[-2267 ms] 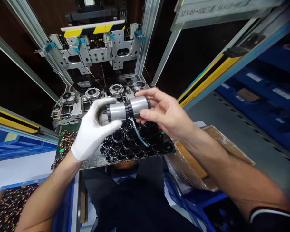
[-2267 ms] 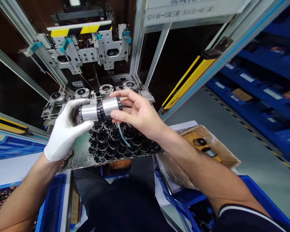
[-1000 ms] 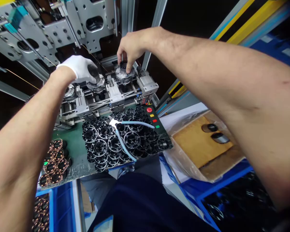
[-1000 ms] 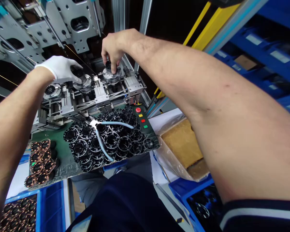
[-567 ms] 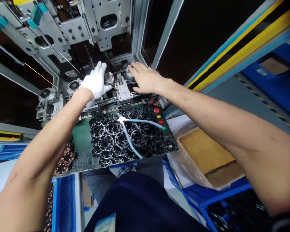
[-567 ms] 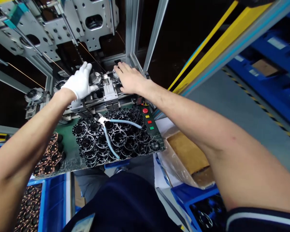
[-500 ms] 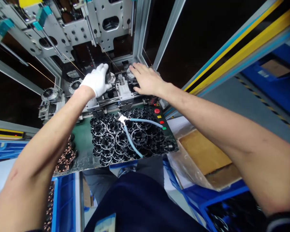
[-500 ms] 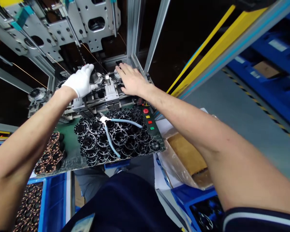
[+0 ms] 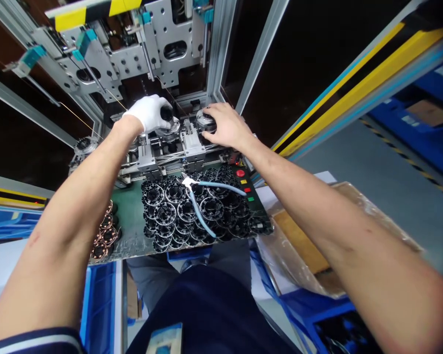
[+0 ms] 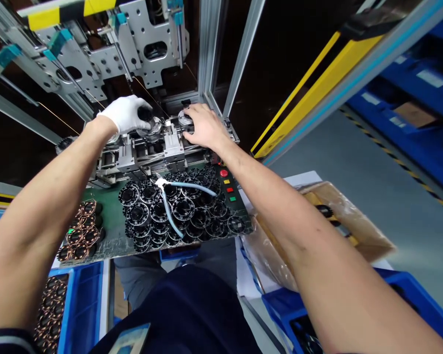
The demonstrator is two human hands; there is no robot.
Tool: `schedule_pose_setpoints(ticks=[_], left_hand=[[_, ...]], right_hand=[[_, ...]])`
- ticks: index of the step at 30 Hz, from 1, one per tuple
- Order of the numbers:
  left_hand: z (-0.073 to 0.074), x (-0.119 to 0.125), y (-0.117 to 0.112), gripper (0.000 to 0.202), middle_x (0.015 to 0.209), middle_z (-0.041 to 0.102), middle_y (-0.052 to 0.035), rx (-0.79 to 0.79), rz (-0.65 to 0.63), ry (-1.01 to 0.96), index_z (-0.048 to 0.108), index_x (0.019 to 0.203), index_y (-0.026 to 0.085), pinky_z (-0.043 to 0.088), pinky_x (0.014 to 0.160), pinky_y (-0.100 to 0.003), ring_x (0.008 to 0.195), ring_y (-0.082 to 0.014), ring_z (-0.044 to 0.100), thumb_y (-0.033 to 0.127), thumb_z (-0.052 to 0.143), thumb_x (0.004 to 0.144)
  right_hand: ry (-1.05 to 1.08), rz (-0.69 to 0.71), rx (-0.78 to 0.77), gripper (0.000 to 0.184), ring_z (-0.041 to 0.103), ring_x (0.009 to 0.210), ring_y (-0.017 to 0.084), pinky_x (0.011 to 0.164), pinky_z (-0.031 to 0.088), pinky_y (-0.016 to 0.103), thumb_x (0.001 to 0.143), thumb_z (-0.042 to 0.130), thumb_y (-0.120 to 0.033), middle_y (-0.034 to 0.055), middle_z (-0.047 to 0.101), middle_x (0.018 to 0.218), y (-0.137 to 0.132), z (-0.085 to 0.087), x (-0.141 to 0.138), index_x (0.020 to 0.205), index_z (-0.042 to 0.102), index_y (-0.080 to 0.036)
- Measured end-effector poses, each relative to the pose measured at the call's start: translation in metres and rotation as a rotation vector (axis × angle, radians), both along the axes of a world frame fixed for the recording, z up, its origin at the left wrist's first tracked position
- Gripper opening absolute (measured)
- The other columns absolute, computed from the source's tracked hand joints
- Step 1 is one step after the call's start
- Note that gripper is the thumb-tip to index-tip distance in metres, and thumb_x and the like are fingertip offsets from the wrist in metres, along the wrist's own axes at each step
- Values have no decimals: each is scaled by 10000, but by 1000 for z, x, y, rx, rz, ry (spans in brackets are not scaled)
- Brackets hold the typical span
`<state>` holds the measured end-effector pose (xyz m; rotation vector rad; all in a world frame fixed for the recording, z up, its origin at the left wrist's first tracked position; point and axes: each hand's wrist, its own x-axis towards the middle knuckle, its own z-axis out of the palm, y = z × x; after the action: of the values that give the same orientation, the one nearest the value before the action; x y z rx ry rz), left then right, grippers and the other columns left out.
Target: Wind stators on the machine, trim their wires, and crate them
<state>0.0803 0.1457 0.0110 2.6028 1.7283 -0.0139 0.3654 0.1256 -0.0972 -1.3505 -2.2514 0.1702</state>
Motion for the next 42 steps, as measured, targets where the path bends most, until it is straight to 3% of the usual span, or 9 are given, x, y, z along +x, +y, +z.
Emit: schedule_pose_setpoints(ticks=[7,13,17,20,24,26,31,36,42], left_hand=[[9,1,4,667,1586,742,-66,-58,33,50,715,1609,288,524,1327,-486,1493,-354,683,463,810,973],[-45,10,-29,1215,1921,238,-317,-50,60,26,207,1847,-16,266,1453,-611,1815,-492,216,517,846,962],[-68,8,-40,1185,1957,150,-281,-42,69,-28,231,1849,17,216,1491,-555,1850,-418,128,607,806,997],[-45,-28,-45,1040,1959,194,-242,24,54,-65,242,1848,34,176,1511,-531,1851,-364,166,653,636,1110],[2,-124,-70,773,1981,175,-173,172,162,-82,201,1845,47,137,1529,-552,1853,-289,143,429,408,1206],[10,-174,-91,746,1973,179,-201,186,251,-59,223,1832,17,182,1519,-598,1855,-327,123,302,420,1171],[-23,-245,-124,781,1878,392,-282,109,365,0,400,1789,52,407,1421,-648,1780,-414,374,245,627,1067],[-44,-263,-119,763,1880,419,-232,117,349,-2,459,1785,135,425,1410,-626,1759,-407,416,258,694,1070],[-62,-272,-138,675,1880,407,-184,169,344,-31,546,1719,217,390,1396,-730,1736,-432,413,404,765,1109]], right_hand=[[24,6,0,773,508,1621,461,1404,412,671,953,723,-376,199,592,1746,1,0,1,1668,620,-98],[-25,20,6,774,505,1640,438,1400,402,730,978,692,-408,167,582,1758,4,-1,3,1690,585,-122],[-56,25,11,812,448,1700,447,1425,346,754,1002,658,-423,190,502,1827,5,-3,4,1741,517,-118],[-115,56,-22,992,346,1762,484,1421,323,776,917,715,-348,223,355,1911,9,-6,5,1810,383,-73],[-181,78,-62,1130,240,1806,483,1456,256,732,836,734,-229,233,243,1950,12,-13,4,1849,268,-50],[-200,72,-70,1112,211,1817,467,1469,239,697,867,727,-203,244,205,1957,9,-14,3,1855,243,-48],[-240,67,-60,790,374,1744,455,1402,356,733,1083,769,-375,208,352,1905,6,1,-4,1786,453,-200],[-271,65,-49,538,647,1493,373,1235,581,649,1107,799,-439,152,608,1692,17,33,-14,1585,664,-229],[-297,57,-60,531,657,1474,368,1224,589,640,1105,800,-442,152,620,1673,-7,26,-23,1572,669,-224]])
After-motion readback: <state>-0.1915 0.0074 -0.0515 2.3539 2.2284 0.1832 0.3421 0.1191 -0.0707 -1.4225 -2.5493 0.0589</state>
